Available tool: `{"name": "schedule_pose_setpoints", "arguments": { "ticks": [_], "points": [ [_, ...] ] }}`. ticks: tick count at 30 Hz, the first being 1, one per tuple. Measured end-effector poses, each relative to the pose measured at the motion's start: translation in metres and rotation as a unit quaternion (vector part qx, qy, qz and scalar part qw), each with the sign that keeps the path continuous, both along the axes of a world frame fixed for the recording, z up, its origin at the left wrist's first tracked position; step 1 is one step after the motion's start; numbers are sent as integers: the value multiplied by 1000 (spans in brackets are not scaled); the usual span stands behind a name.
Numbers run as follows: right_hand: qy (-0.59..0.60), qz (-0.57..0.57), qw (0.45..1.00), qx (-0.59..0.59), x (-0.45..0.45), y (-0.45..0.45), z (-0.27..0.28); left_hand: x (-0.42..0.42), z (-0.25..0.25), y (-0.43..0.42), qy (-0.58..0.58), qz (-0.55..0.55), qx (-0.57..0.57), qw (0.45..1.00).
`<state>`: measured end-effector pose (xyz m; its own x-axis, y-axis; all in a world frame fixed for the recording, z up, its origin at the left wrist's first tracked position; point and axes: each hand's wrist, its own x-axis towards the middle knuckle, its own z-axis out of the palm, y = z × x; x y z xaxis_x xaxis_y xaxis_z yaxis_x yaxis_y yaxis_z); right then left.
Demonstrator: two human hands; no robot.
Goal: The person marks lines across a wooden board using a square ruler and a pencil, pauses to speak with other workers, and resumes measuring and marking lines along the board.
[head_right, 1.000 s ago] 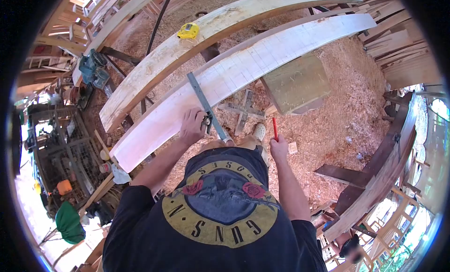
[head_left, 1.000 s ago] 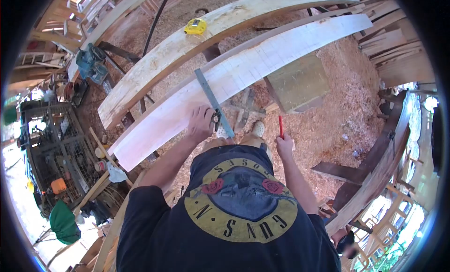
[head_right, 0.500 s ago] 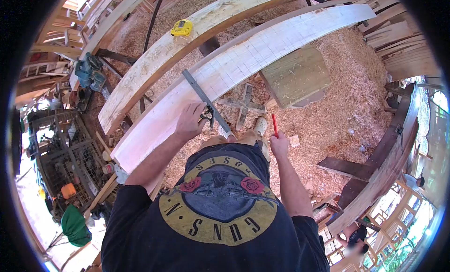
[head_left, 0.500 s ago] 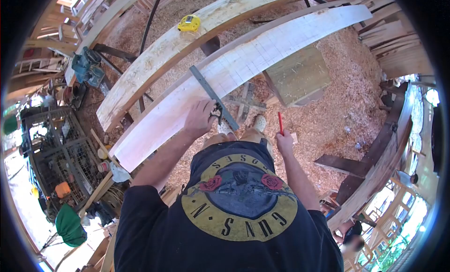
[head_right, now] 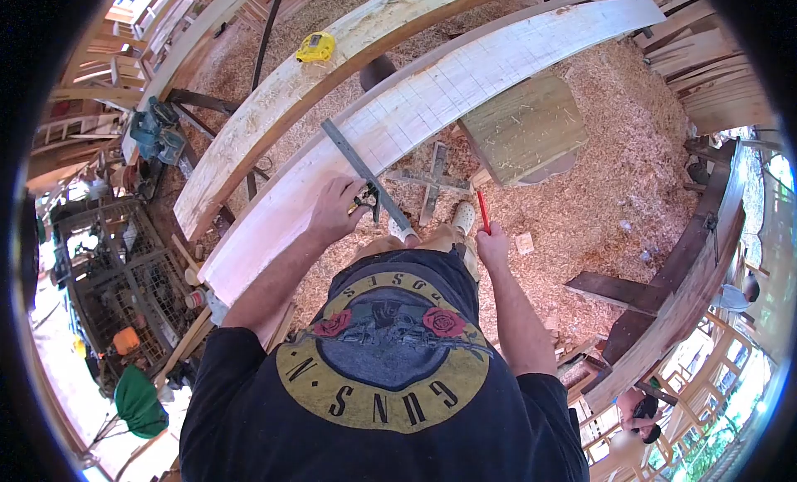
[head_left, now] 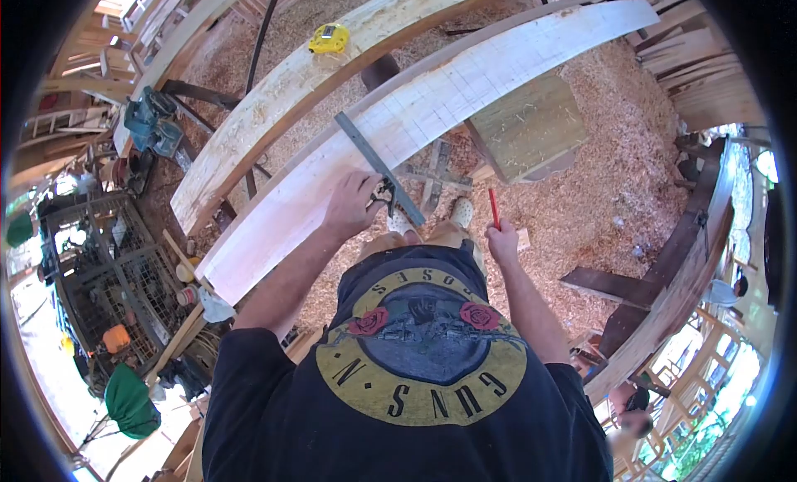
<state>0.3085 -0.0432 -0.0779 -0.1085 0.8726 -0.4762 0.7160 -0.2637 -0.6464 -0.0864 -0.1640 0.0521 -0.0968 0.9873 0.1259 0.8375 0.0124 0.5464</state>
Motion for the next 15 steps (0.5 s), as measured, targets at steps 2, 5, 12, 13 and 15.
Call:
{"name": "schedule_pose_setpoints", "arguments": {
  "ticks": [2, 5, 12, 13, 15],
  "points": [
    [2, 1, 1000, 2, 3, -2, -6, 1, 2, 1, 0, 3, -2, 1000],
    [5, -1, 1000, -10, -3, 0, 10, 0, 0, 1, -4, 3, -8, 1000],
    [1, -9, 1000, -8, 1, -2, 1, 0, -3, 0, -12, 9, -24, 1000],
    [-6, -10, 1000, -12, 1, -2, 3, 0, -4, 0, -12, 9, -21, 1000],
    [-20, -8, 1000, -15, 0, -4, 4, 0, -4, -1, -12, 8, -19, 1000]
  ]
}}
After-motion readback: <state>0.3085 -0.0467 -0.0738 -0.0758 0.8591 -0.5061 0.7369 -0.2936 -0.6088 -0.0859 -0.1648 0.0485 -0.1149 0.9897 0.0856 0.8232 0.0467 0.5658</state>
